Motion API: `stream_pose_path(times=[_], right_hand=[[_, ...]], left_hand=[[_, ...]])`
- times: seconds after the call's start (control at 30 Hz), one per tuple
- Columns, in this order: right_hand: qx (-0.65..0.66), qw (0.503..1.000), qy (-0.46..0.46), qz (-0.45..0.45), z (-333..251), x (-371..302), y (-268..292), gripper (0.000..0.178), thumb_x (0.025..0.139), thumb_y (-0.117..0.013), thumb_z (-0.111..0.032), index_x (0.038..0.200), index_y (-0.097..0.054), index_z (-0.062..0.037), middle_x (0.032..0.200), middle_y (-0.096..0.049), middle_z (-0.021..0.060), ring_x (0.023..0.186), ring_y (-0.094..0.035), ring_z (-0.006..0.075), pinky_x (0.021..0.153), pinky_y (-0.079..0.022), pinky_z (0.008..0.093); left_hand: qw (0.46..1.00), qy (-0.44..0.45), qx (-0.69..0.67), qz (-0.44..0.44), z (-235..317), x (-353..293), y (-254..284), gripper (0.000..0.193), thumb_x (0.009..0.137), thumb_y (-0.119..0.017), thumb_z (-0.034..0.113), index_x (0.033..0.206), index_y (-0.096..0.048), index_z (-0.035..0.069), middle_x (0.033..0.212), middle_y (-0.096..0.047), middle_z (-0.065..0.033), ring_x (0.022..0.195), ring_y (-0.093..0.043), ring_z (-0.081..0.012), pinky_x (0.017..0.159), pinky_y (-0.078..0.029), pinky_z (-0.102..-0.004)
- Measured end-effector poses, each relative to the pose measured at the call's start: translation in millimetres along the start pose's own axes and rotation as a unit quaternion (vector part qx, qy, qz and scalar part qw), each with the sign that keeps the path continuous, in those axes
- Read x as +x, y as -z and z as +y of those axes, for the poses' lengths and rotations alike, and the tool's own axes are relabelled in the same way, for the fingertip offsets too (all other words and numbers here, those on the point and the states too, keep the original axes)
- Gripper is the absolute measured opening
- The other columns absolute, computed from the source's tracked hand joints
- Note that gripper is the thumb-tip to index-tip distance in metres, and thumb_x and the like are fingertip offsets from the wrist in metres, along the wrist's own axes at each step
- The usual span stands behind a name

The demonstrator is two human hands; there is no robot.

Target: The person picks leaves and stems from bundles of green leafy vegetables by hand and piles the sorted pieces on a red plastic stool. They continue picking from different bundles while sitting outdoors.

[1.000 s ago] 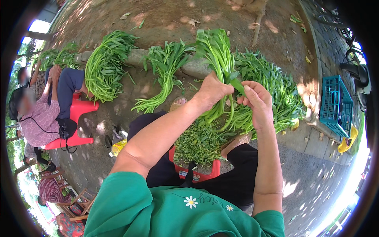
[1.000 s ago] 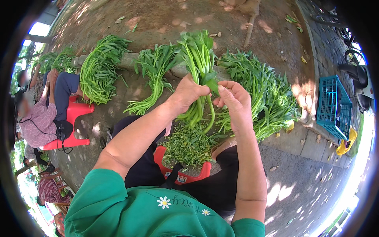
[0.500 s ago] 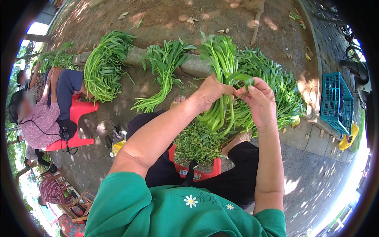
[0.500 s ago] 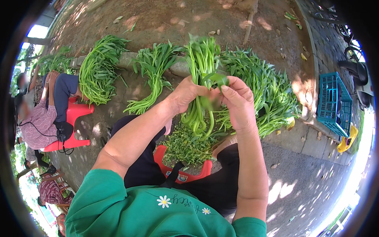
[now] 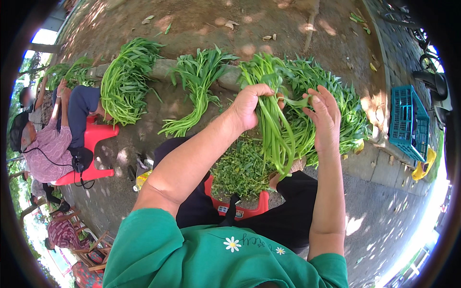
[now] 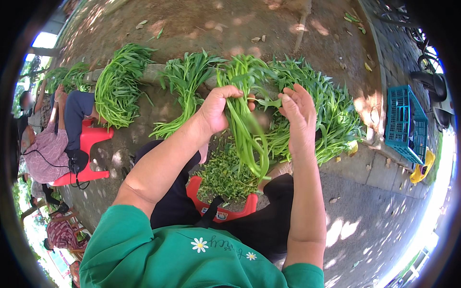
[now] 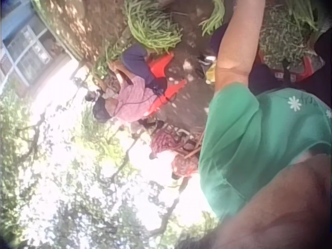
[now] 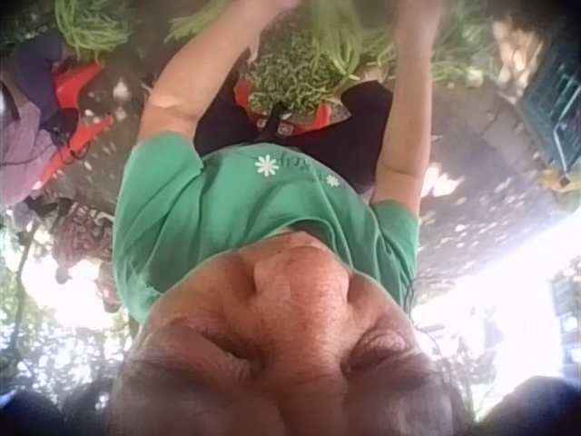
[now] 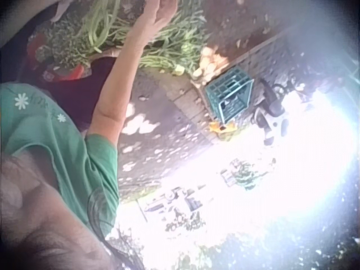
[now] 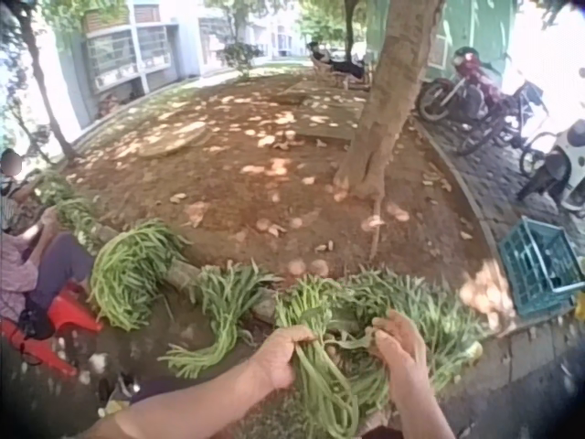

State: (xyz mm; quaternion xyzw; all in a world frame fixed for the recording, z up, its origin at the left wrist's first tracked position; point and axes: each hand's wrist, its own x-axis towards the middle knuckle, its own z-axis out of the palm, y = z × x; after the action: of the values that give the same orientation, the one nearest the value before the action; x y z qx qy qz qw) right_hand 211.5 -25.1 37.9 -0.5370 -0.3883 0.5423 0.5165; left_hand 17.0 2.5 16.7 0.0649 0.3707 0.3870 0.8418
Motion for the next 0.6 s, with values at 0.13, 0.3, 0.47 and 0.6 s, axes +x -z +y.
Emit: stream_pose_path(times=[0.13,0.3,0.47,0.6], right_hand=[[-0.134,0.987,0.085,0.012,12.9,-7.4,-11.9,0.072,0.085,-0.065,-0.034,0.136,-0.032,0.0037,0.130,-0.044,0.0233,0.120,-0.046,0.0283,0.096,-0.039,0.0360],[-0.320,0.933,0.146,-0.079,5.0,-5.6,-13.2,0.056,0.080,-0.066,-0.021,0.129,-0.045,-0.0008,0.125,-0.052,0.0161,0.115,-0.053,0.0262,0.094,-0.043,0.0393],[-0.459,0.866,0.125,-0.154,22.2,-17.8,-36.4,0.075,0.076,-0.067,-0.025,0.136,-0.031,0.0001,0.122,-0.051,0.0218,0.108,-0.055,0.0373,0.093,-0.044,0.0415],[-0.528,0.827,0.099,-0.168,16.6,-24.9,-53.5,0.083,0.075,-0.068,-0.028,0.139,-0.024,0.0011,0.122,-0.048,0.0234,0.112,-0.051,0.0379,0.095,-0.042,0.0442]], left_hand=[[0.995,-0.072,-0.053,0.050,3.8,9.6,4.9,0.015,0.079,-0.055,0.009,0.087,-0.058,-0.003,0.080,-0.061,-0.0139,0.071,-0.062,-0.0253,0.068,-0.052,-0.0391],[0.985,-0.133,-0.038,0.107,9.7,17.5,17.6,0.014,0.083,-0.056,0.011,0.089,-0.057,-0.002,0.085,-0.062,-0.0171,0.077,-0.061,-0.0268,0.075,-0.051,-0.0406],[0.981,-0.158,-0.030,0.106,-1.8,22.4,18.3,0.009,0.083,-0.057,0.009,0.084,-0.057,0.000,0.082,-0.061,-0.0129,0.076,-0.060,-0.0241,0.074,-0.050,-0.0379],[0.979,-0.161,-0.066,0.101,-9.1,15.2,5.1,0.006,0.082,-0.058,0.006,0.080,-0.057,0.001,0.077,-0.059,-0.0089,0.072,-0.057,-0.0202,0.072,-0.048,-0.0349]])
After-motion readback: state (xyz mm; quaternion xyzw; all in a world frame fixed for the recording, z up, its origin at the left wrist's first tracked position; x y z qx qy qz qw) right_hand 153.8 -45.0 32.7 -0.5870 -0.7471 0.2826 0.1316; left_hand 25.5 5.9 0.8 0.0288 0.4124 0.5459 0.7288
